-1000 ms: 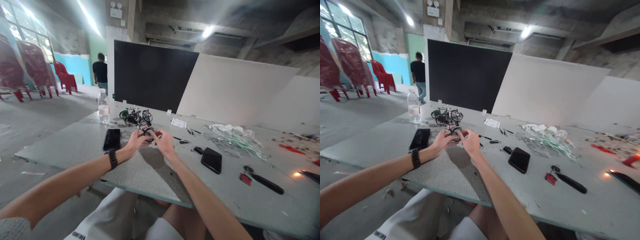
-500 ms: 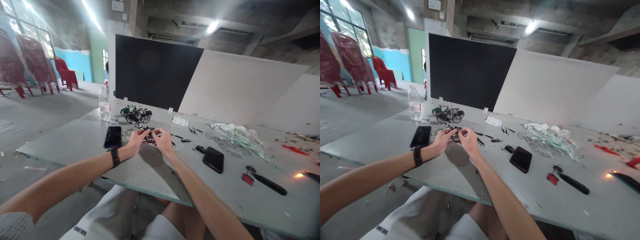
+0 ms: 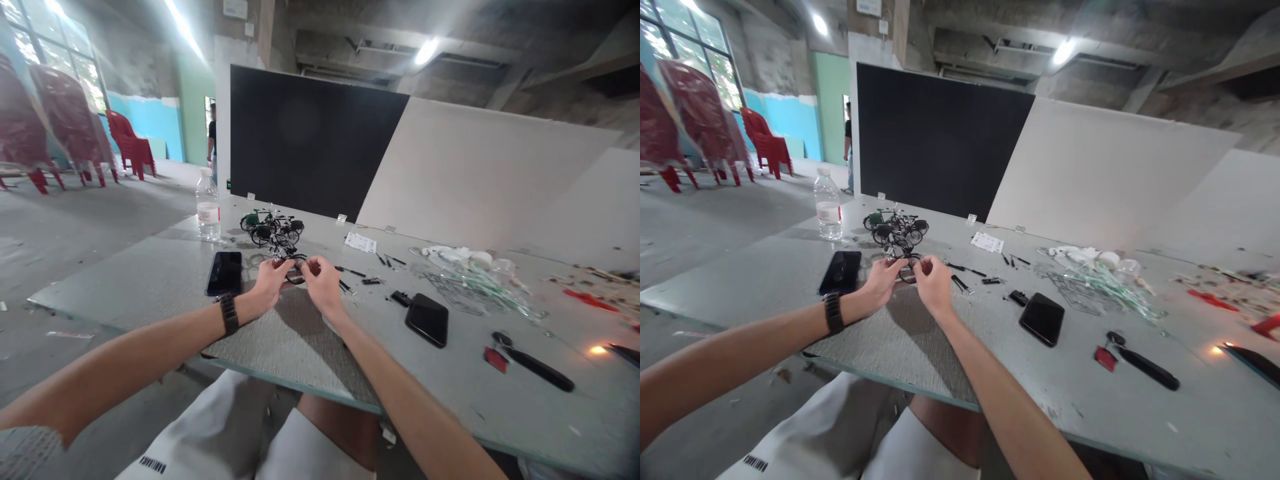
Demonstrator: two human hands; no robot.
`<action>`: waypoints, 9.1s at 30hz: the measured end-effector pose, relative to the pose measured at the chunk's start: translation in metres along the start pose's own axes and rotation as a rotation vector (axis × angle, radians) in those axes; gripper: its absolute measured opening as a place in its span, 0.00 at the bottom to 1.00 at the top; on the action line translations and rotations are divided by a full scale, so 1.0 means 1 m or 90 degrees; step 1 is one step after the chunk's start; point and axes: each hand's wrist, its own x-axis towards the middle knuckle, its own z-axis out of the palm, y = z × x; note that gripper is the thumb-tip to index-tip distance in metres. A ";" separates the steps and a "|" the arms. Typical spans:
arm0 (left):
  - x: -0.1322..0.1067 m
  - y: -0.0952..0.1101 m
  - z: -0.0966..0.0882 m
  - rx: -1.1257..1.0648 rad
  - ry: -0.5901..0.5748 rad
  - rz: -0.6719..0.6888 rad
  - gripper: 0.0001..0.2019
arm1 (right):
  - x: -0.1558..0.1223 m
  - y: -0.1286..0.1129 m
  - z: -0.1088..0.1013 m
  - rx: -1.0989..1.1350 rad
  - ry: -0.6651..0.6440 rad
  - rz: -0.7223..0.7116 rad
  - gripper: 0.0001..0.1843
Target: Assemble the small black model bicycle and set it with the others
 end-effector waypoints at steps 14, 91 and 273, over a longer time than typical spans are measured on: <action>-0.002 0.006 0.000 0.006 0.009 -0.041 0.11 | -0.003 -0.004 -0.001 -0.013 -0.034 -0.060 0.11; -0.007 0.008 0.002 -0.051 -0.020 -0.069 0.09 | -0.004 -0.005 -0.001 0.064 -0.031 -0.036 0.09; 0.031 0.028 -0.036 0.463 -0.287 0.251 0.16 | 0.039 0.066 -0.047 -0.058 -0.118 0.040 0.27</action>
